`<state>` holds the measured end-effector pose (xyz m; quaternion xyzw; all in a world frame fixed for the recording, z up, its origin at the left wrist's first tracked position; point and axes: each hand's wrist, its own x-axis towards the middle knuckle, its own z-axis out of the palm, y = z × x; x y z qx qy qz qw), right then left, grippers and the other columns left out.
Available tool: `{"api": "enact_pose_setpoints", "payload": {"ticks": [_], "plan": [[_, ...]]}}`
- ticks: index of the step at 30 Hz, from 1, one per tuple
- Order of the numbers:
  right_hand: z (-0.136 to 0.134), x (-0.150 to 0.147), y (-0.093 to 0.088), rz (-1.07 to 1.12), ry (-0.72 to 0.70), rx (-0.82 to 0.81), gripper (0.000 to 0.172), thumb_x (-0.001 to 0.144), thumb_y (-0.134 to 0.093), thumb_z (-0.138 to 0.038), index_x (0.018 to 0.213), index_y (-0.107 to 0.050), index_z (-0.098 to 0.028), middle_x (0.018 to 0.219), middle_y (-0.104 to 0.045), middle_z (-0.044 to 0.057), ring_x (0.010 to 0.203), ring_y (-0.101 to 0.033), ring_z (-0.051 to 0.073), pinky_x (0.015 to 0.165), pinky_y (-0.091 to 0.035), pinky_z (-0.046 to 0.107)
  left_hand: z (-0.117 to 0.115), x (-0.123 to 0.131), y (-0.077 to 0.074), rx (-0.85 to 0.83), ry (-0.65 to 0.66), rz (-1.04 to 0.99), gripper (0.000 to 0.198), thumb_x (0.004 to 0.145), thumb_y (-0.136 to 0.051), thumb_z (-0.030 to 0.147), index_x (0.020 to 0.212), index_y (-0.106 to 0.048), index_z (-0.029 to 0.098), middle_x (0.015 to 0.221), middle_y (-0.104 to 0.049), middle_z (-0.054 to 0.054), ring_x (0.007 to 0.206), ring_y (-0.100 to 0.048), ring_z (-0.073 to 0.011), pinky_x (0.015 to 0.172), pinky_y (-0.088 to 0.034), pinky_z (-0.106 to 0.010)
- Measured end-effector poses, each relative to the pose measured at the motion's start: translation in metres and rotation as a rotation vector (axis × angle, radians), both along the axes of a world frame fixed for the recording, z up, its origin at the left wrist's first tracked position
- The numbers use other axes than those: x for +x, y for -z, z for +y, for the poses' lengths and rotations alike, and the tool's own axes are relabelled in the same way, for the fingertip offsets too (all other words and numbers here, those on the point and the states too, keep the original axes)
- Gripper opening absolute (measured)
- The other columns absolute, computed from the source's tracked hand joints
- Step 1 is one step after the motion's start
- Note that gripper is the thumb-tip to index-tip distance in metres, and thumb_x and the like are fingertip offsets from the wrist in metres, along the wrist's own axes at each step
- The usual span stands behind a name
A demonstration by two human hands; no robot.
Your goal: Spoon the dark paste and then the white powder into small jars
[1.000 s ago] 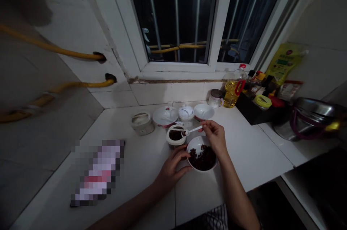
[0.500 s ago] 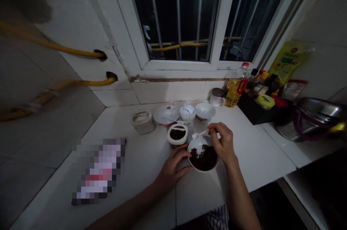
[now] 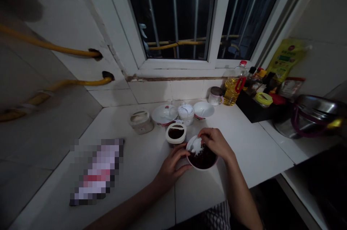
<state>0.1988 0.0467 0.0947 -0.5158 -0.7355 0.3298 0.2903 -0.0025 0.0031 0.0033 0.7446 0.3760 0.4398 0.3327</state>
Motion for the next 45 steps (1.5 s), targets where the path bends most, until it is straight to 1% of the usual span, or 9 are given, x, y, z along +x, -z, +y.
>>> {"api": "enact_pose_setpoints", "payload": {"ticks": [7,12,21,27,31,35,37,39,45], "plan": [[0.006,0.01,-0.005,0.262,0.103,-0.204,0.014,0.066,-0.055,-0.025,0.07,-0.066,-0.017,0.053,-0.062,-0.002,0.054,-0.053,0.014,0.057,-0.037,0.025,0.0,0.0,0.001,0.012,0.012,-0.019,0.022,0.081,-0.068,0.026,0.101,-0.061,0.022,0.126,-0.053,-0.01,0.115,-0.055,-0.0247,0.097,-0.047,-0.038],[0.009,0.013,-0.006,0.332,0.168,-0.245,0.014,0.06,-0.056,-0.024,0.066,-0.067,-0.017,0.049,-0.063,-0.001,0.048,-0.043,0.011,0.051,-0.03,0.024,0.0,0.0,0.001,0.019,0.015,-0.022,0.022,0.081,-0.068,0.026,0.101,-0.06,0.022,0.127,-0.052,-0.01,0.114,-0.055,-0.0246,0.097,-0.047,-0.038],[0.013,0.013,-0.007,0.499,0.293,-0.221,0.012,0.055,-0.059,-0.024,0.06,-0.067,-0.017,0.046,-0.063,0.001,0.048,-0.043,0.012,0.052,-0.033,0.026,0.001,0.001,0.003,0.048,0.008,-0.02,0.022,0.081,-0.068,0.028,0.101,-0.061,0.023,0.126,-0.054,-0.01,0.113,-0.056,-0.0246,0.095,-0.048,-0.039],[0.012,-0.008,-0.009,0.564,0.334,-0.054,0.014,0.064,-0.062,-0.03,0.07,-0.067,-0.017,0.053,-0.065,0.001,0.05,-0.045,0.012,0.053,-0.036,0.026,0.001,0.001,0.003,0.029,0.02,-0.027,0.023,0.082,-0.067,0.03,0.103,-0.061,0.023,0.126,-0.053,-0.01,0.115,-0.055,-0.0244,0.095,-0.048,-0.038],[0.004,-0.029,-0.007,0.421,0.333,0.257,0.017,0.08,-0.056,-0.032,0.084,-0.066,-0.018,0.065,-0.068,0.002,0.059,-0.054,0.015,0.06,-0.043,0.028,0.0,0.001,0.002,0.045,0.019,-0.029,0.022,0.083,-0.066,0.031,0.102,-0.06,0.022,0.126,-0.053,-0.01,0.115,-0.055,-0.0244,0.096,-0.047,-0.038],[-0.004,-0.039,-0.005,0.05,0.055,0.655,0.019,0.088,-0.047,-0.017,0.093,-0.065,-0.019,0.081,-0.07,0.005,0.076,-0.059,0.019,0.072,-0.045,0.033,0.001,0.002,-0.001,0.068,0.018,-0.023,0.021,0.084,-0.066,0.032,0.101,-0.06,0.022,0.124,-0.054,-0.01,0.115,-0.055,-0.0246,0.097,-0.046,-0.038],[-0.006,-0.039,-0.005,-0.093,-0.077,0.78,0.023,0.087,-0.045,-0.011,0.096,-0.065,-0.019,0.083,-0.07,0.007,0.078,-0.058,0.021,0.073,-0.045,0.036,0.002,0.001,-0.001,0.084,0.019,-0.022,0.021,0.084,-0.066,0.033,0.101,-0.06,0.022,0.124,-0.054,-0.01,0.116,-0.054,-0.0248,0.097,-0.046,-0.038],[-0.008,-0.034,-0.006,-0.119,-0.091,0.816,0.024,0.087,-0.044,-0.01,0.097,-0.064,-0.019,0.082,-0.069,0.007,0.078,-0.058,0.021,0.071,-0.045,0.036,0.002,0.001,0.0,0.087,0.018,-0.015,0.022,0.084,-0.066,0.032,0.101,-0.06,0.022,0.124,-0.054,-0.011,0.116,-0.054,-0.0248,0.097,-0.046,-0.038],[-0.009,-0.001,-0.008,0.022,0.157,0.665,0.016,0.089,-0.047,-0.017,0.088,-0.063,-0.021,0.07,-0.062,0.003,0.067,-0.058,0.018,0.066,-0.045,0.032,0.001,0.0,0.003,0.071,0.006,-0.003,0.023,0.082,-0.068,0.028,0.102,-0.06,0.022,0.126,-0.053,-0.011,0.116,-0.055,-0.0249,0.096,-0.047,-0.038]]}}
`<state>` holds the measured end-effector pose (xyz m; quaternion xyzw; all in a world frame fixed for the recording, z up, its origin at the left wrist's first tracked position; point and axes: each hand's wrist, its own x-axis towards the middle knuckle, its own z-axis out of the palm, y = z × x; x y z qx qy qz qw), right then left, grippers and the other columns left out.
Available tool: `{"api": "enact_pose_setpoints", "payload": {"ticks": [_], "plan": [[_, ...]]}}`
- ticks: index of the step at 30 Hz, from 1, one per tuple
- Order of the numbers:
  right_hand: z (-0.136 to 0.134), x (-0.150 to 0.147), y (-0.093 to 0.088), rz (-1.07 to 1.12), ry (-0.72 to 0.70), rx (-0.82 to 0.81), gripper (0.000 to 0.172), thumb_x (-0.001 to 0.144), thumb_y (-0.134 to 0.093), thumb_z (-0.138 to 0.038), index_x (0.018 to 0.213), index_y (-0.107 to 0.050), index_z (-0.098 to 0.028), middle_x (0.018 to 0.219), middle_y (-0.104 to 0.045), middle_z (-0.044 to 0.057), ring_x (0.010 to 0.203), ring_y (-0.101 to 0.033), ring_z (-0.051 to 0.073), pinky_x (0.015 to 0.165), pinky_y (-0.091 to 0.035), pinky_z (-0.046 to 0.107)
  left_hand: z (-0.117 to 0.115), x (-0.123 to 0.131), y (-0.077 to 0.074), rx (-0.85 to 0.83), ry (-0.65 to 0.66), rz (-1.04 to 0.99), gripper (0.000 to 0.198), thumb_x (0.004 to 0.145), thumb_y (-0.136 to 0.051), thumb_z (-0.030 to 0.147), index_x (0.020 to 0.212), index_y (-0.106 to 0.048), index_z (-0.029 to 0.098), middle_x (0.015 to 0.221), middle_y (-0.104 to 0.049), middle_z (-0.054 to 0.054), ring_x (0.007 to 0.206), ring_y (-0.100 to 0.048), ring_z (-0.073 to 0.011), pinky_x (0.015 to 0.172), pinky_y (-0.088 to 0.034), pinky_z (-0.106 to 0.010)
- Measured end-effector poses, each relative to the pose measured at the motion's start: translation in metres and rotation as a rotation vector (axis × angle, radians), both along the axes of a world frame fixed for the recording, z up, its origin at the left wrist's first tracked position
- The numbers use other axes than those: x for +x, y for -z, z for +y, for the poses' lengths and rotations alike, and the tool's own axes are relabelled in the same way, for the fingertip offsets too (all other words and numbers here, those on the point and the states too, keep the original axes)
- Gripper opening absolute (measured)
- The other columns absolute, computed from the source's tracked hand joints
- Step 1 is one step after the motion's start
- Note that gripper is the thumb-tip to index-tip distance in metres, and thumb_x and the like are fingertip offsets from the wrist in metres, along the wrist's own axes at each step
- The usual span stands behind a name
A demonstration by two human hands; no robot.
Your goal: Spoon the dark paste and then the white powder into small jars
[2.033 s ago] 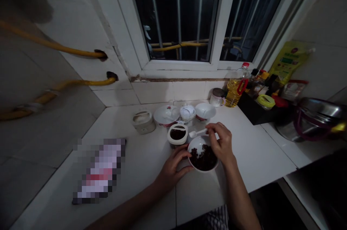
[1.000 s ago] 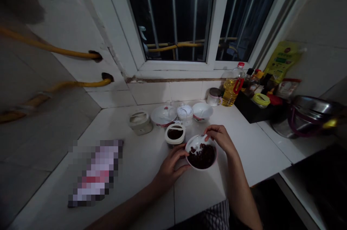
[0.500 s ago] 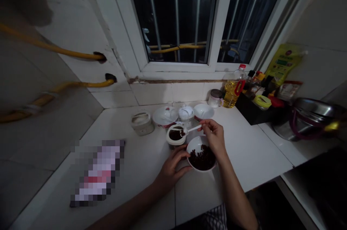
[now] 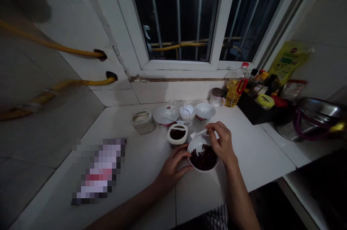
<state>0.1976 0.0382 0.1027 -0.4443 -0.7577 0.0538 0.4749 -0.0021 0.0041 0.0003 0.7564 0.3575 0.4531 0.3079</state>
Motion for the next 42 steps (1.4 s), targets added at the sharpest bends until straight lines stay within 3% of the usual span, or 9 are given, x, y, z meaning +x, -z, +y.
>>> {"api": "enact_pose_setpoints", "payload": {"ticks": [4,8,13,17,26,34,42], "plan": [[0.005,0.016,0.001,-0.195,0.034,-0.232,0.018,0.085,-0.046,-0.016,0.084,-0.064,-0.02,0.075,-0.065,0.004,0.07,-0.059,0.019,0.068,-0.044,0.032,0.0,0.0,0.001,-0.021,-0.011,0.004,0.024,0.08,-0.069,0.026,0.102,-0.061,0.022,0.127,-0.054,-0.011,0.115,-0.056,-0.0247,0.096,-0.048,-0.038],[0.007,0.012,0.004,-0.316,-0.011,-0.424,0.021,0.082,-0.046,-0.014,0.084,-0.067,-0.02,0.078,-0.066,0.005,0.074,-0.059,0.019,0.071,-0.044,0.031,-0.001,0.0,0.0,-0.009,-0.012,0.012,0.023,0.08,-0.069,0.026,0.101,-0.061,0.022,0.125,-0.055,-0.01,0.115,-0.056,-0.0245,0.095,-0.048,-0.037],[0.006,0.004,0.007,-0.144,-0.18,-0.643,0.019,0.081,-0.048,-0.017,0.084,-0.067,-0.019,0.077,-0.068,0.003,0.074,-0.062,0.017,0.072,-0.044,0.028,-0.001,-0.001,-0.004,-0.019,-0.017,0.013,0.023,0.08,-0.069,0.028,0.101,-0.062,0.022,0.124,-0.055,-0.01,0.114,-0.056,-0.0247,0.095,-0.048,-0.038],[0.007,0.007,0.004,0.099,-0.151,-0.806,0.016,0.076,-0.051,-0.024,0.079,-0.066,-0.018,0.062,-0.064,-0.001,0.061,-0.058,0.015,0.062,-0.042,0.026,-0.001,0.0,-0.005,-0.042,-0.001,0.017,0.022,0.081,-0.069,0.028,0.101,-0.062,0.022,0.125,-0.054,-0.01,0.114,-0.056,-0.0246,0.096,-0.048,-0.039],[0.013,0.014,0.0,0.343,-0.073,-0.816,0.015,0.063,-0.054,-0.026,0.068,-0.064,-0.017,0.05,-0.059,-0.002,0.05,-0.045,0.013,0.054,-0.033,0.026,-0.001,0.0,-0.003,-0.026,0.006,-0.011,0.022,0.081,-0.068,0.026,0.101,-0.059,0.022,0.125,-0.053,-0.011,0.114,-0.055,-0.0244,0.095,-0.048,-0.039],[0.016,0.014,-0.002,0.503,-0.046,-0.83,0.013,0.058,-0.058,-0.026,0.063,-0.066,-0.017,0.046,-0.061,-0.001,0.05,-0.045,0.012,0.054,-0.034,0.026,-0.001,0.0,-0.001,-0.04,0.01,-0.02,0.024,0.081,-0.068,0.023,0.103,-0.059,0.022,0.127,-0.051,-0.01,0.115,-0.055,-0.0236,0.095,-0.048,-0.038],[0.009,-0.014,0.0,0.59,0.005,-0.679,0.021,0.066,-0.063,-0.035,0.074,-0.067,-0.017,0.057,-0.068,0.003,0.049,-0.044,0.012,0.051,-0.037,0.026,-0.001,0.0,-0.002,-0.046,-0.004,-0.009,0.022,0.081,-0.068,0.029,0.101,-0.061,0.022,0.125,-0.053,-0.01,0.114,-0.056,-0.0246,0.095,-0.049,-0.038]]}}
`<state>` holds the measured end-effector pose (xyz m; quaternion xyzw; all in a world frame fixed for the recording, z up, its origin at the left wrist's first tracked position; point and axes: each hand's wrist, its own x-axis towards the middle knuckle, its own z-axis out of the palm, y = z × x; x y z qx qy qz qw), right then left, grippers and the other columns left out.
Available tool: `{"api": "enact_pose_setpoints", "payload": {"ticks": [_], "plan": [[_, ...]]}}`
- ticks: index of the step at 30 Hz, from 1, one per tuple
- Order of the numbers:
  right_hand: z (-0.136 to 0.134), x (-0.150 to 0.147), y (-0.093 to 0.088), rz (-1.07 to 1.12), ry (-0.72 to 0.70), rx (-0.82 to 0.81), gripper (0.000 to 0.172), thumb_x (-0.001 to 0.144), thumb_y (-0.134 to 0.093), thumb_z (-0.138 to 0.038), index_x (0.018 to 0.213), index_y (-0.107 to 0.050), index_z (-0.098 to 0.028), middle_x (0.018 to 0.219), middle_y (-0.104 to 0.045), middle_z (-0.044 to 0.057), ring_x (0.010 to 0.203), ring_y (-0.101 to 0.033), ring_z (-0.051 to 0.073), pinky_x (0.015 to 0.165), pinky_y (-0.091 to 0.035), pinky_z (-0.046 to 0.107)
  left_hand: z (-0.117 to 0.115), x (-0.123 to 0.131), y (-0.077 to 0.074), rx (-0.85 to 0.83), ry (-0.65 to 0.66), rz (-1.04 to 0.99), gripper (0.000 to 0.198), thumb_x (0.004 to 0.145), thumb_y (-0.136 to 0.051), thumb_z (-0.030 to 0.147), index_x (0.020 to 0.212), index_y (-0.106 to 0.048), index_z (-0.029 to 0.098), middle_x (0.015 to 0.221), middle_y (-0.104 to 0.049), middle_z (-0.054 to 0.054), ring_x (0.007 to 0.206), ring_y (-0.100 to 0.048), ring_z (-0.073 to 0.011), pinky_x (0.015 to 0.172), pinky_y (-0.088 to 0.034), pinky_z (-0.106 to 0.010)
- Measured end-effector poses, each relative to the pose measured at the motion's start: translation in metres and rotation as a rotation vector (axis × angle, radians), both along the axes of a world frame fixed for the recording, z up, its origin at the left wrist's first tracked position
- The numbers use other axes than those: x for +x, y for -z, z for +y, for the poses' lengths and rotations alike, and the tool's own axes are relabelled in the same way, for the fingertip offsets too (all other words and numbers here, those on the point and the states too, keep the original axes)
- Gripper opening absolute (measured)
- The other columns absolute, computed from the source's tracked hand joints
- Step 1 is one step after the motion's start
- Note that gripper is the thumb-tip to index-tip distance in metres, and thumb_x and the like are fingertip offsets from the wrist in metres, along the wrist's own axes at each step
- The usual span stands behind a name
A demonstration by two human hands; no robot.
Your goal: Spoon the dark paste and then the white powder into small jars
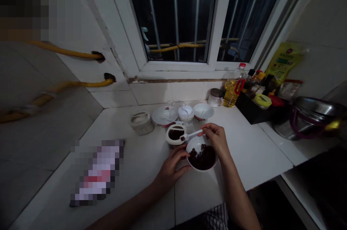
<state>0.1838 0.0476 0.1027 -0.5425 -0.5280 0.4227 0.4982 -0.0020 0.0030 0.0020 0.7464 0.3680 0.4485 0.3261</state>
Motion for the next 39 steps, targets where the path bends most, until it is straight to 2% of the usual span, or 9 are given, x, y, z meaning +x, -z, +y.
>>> {"api": "enact_pose_setpoints", "payload": {"ticks": [4,8,11,15,17,24,28,34,39], "plan": [[-0.005,-0.02,0.004,-0.256,0.033,0.301,0.019,0.084,-0.053,-0.032,0.087,-0.067,-0.019,0.072,-0.071,0.004,0.061,-0.056,0.016,0.061,-0.045,0.029,0.0,0.001,-0.001,0.02,-0.009,0.005,0.022,0.082,-0.068,0.031,0.101,-0.061,0.023,0.124,-0.055,-0.01,0.114,-0.056,-0.0249,0.096,-0.048,-0.038],[-0.007,-0.026,0.007,-0.697,-0.182,0.706,0.024,0.088,-0.045,-0.014,0.096,-0.067,-0.02,0.085,-0.072,0.007,0.076,-0.06,0.02,0.075,-0.046,0.036,0.001,0.001,-0.002,0.052,0.008,0.011,0.021,0.083,-0.066,0.032,0.101,-0.061,0.023,0.124,-0.055,-0.01,0.116,-0.055,-0.0257,0.097,-0.046,-0.039],[-0.009,-0.02,0.005,-0.747,-0.229,0.782,0.026,0.088,-0.044,-0.011,0.099,-0.065,-0.021,0.083,-0.071,0.007,0.074,-0.059,0.02,0.073,-0.045,0.037,0.001,0.0,-0.002,0.068,0.01,0.017,0.022,0.084,-0.065,0.034,0.103,-0.06,0.022,0.125,-0.054,-0.011,0.117,-0.054,-0.0255,0.098,-0.046,-0.039],[-0.01,0.003,0.004,-0.506,-0.024,0.638,0.016,0.09,-0.048,-0.019,0.091,-0.064,-0.021,0.073,-0.066,0.002,0.069,-0.06,0.017,0.067,-0.047,0.031,0.0,0.0,-0.002,0.068,0.003,0.027,0.023,0.084,-0.066,0.033,0.103,-0.06,0.022,0.126,-0.054,-0.011,0.118,-0.054,-0.0255,0.097,-0.046,-0.039],[-0.008,0.017,0.005,-0.485,0.007,0.524,0.014,0.09,-0.049,-0.023,0.086,-0.063,-0.02,0.071,-0.065,0.001,0.066,-0.06,0.016,0.065,-0.047,0.029,0.0,0.0,-0.002,0.064,-0.007,0.034,0.022,0.083,-0.067,0.032,0.102,-0.061,0.022,0.125,-0.055,-0.011,0.117,-0.055,-0.0254,0.096,-0.047,-0.038],[-0.003,0.022,0.009,-0.797,-0.218,0.408,0.02,0.084,-0.049,-0.013,0.084,-0.068,-0.02,0.074,-0.067,0.004,0.076,-0.059,0.02,0.071,-0.045,0.033,0.001,-0.001,-0.003,0.061,0.0,0.042,0.024,0.084,-0.066,0.037,0.102,-0.061,0.022,0.124,-0.055,-0.012,0.118,-0.054,-0.0263,0.096,-0.047,-0.039],[-0.006,0.013,0.009,-0.739,-0.368,0.293,0.022,0.081,-0.05,-0.012,0.084,-0.069,-0.022,0.075,-0.069,0.003,0.078,-0.059,0.02,0.073,-0.045,0.032,0.0,-0.001,-0.005,0.054,0.001,0.038,0.025,0.084,-0.066,0.039,0.102,-0.061,0.022,0.124,-0.056,-0.013,0.117,-0.055,-0.0264,0.096,-0.047,-0.04],[-0.002,0.024,0.007,-0.44,-0.214,0.039,0.018,0.08,-0.049,-0.021,0.077,-0.067,-0.02,0.061,-0.064,-0.001,0.063,-0.059,0.017,0.066,-0.043,0.028,0.001,-0.002,-0.002,0.024,0.007,0.045,0.026,0.083,-0.067,0.038,0.103,-0.061,0.022,0.125,-0.055,-0.012,0.119,-0.054,-0.0261,0.097,-0.047,-0.041],[0.003,0.029,0.006,-0.27,-0.131,-0.037,0.015,0.072,-0.052,-0.024,0.07,-0.065,-0.018,0.054,-0.059,-0.003,0.056,-0.053,0.014,0.059,-0.039,0.026,0.0,-0.003,0.001,0.048,0.004,0.029,0.025,0.084,-0.067,0.035,0.104,-0.06,0.023,0.127,-0.054,-0.012,0.119,-0.054,-0.026,0.096,-0.048,-0.042]]}}
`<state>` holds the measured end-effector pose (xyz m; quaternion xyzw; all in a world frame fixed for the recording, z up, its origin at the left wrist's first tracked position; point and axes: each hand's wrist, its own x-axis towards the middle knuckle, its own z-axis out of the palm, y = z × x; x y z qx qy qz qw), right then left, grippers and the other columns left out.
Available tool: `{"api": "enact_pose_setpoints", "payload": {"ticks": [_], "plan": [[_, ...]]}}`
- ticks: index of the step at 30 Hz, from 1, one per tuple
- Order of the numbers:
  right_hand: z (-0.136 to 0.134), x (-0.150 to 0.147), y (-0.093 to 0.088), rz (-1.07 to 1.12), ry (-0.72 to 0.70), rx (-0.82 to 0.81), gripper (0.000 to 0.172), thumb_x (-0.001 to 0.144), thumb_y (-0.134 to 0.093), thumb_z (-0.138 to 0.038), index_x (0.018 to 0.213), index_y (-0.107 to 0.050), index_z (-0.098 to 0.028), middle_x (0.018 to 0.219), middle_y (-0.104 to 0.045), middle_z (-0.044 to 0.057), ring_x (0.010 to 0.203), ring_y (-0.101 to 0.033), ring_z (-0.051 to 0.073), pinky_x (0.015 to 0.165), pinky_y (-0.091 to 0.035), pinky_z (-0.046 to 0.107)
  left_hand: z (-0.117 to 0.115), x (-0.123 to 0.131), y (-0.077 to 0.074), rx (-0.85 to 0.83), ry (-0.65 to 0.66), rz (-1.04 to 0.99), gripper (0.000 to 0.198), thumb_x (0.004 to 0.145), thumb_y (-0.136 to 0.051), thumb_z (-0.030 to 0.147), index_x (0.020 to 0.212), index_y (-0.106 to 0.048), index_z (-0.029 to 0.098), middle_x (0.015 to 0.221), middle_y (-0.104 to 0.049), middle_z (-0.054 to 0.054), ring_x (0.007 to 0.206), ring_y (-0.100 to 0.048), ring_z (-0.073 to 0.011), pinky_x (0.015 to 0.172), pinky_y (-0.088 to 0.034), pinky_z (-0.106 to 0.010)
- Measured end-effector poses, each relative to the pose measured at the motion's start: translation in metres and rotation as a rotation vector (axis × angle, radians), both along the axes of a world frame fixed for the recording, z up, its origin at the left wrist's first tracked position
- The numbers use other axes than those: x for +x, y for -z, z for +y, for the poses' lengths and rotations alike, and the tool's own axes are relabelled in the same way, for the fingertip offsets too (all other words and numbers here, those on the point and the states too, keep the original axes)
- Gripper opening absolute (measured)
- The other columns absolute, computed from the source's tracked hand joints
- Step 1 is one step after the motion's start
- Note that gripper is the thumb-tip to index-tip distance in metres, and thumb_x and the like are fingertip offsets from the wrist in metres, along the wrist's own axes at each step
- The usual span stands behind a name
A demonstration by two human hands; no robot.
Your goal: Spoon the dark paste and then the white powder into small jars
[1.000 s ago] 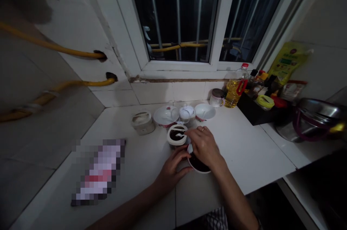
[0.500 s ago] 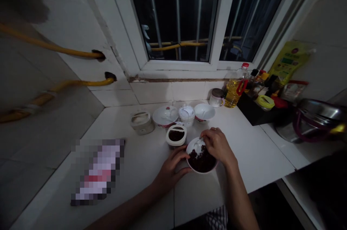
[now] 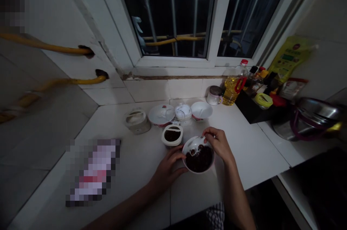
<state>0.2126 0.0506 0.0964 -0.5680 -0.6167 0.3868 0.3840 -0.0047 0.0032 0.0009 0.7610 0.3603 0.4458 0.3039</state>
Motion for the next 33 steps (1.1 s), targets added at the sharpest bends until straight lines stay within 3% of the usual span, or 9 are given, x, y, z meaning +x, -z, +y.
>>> {"api": "enact_pose_setpoints", "payload": {"ticks": [9,15,19,23,25,29,33], "plan": [[0.008,0.0,0.007,0.206,0.097,-0.105,0.013,0.063,-0.058,-0.028,0.063,-0.065,-0.018,0.045,-0.057,-0.002,0.048,-0.046,0.013,0.054,-0.036,0.027,-0.001,0.001,-0.002,0.038,-0.011,-0.006,0.024,0.085,-0.065,0.037,0.103,-0.059,0.022,0.125,-0.056,-0.012,0.119,-0.055,-0.0252,0.095,-0.049,-0.039],[0.006,-0.016,0.001,0.338,0.164,-0.034,0.018,0.067,-0.065,-0.035,0.073,-0.068,-0.018,0.055,-0.066,0.001,0.052,-0.048,0.013,0.055,-0.039,0.026,-0.002,0.001,-0.003,0.028,-0.012,0.014,0.024,0.085,-0.065,0.036,0.103,-0.06,0.022,0.128,-0.054,-0.013,0.119,-0.054,-0.0256,0.095,-0.049,-0.038],[0.0,-0.035,-0.001,0.169,0.139,0.166,0.019,0.081,-0.057,-0.035,0.085,-0.067,-0.019,0.071,-0.071,0.003,0.058,-0.054,0.015,0.056,-0.042,0.028,-0.002,0.001,-0.002,0.008,-0.017,0.032,0.024,0.083,-0.067,0.035,0.103,-0.06,0.023,0.128,-0.054,-0.012,0.119,-0.055,-0.0259,0.095,-0.049,-0.039],[-0.004,-0.044,0.0,-0.232,-0.146,0.613,0.022,0.088,-0.047,-0.017,0.095,-0.067,-0.021,0.085,-0.072,0.006,0.074,-0.058,0.019,0.069,-0.045,0.034,-0.001,0.002,0.001,0.049,-0.018,0.009,0.024,0.085,-0.065,0.037,0.103,-0.059,0.021,0.128,-0.054,-0.013,0.119,-0.055,-0.0253,0.095,-0.049,-0.039],[-0.006,-0.042,-0.001,-0.355,-0.265,0.754,0.028,0.087,-0.044,-0.01,0.101,-0.066,-0.02,0.086,-0.072,0.006,0.075,-0.057,0.02,0.07,-0.045,0.036,-0.001,0.003,0.002,0.067,-0.023,-0.006,0.025,0.086,-0.064,0.038,0.103,-0.059,0.021,0.127,-0.054,-0.013,0.118,-0.054,-0.0249,0.095,-0.049,-0.038],[-0.009,-0.027,-0.006,-0.307,-0.157,0.802,0.024,0.088,-0.046,-0.008,0.101,-0.063,-0.02,0.081,-0.069,0.005,0.071,-0.057,0.018,0.068,-0.045,0.035,-0.001,0.002,0.0,0.051,-0.016,-0.005,0.025,0.085,-0.064,0.038,0.103,-0.06,0.022,0.127,-0.054,-0.013,0.118,-0.055,-0.0253,0.095,-0.049,-0.038],[-0.011,-0.002,-0.011,-0.278,-0.034,0.679,0.016,0.09,-0.049,-0.015,0.094,-0.063,-0.021,0.071,-0.065,0.002,0.068,-0.059,0.018,0.067,-0.046,0.033,-0.001,0.001,-0.001,0.021,-0.012,0.019,0.025,0.084,-0.066,0.035,0.104,-0.06,0.022,0.128,-0.054,-0.013,0.118,-0.055,-0.0257,0.094,-0.049,-0.039]]}}
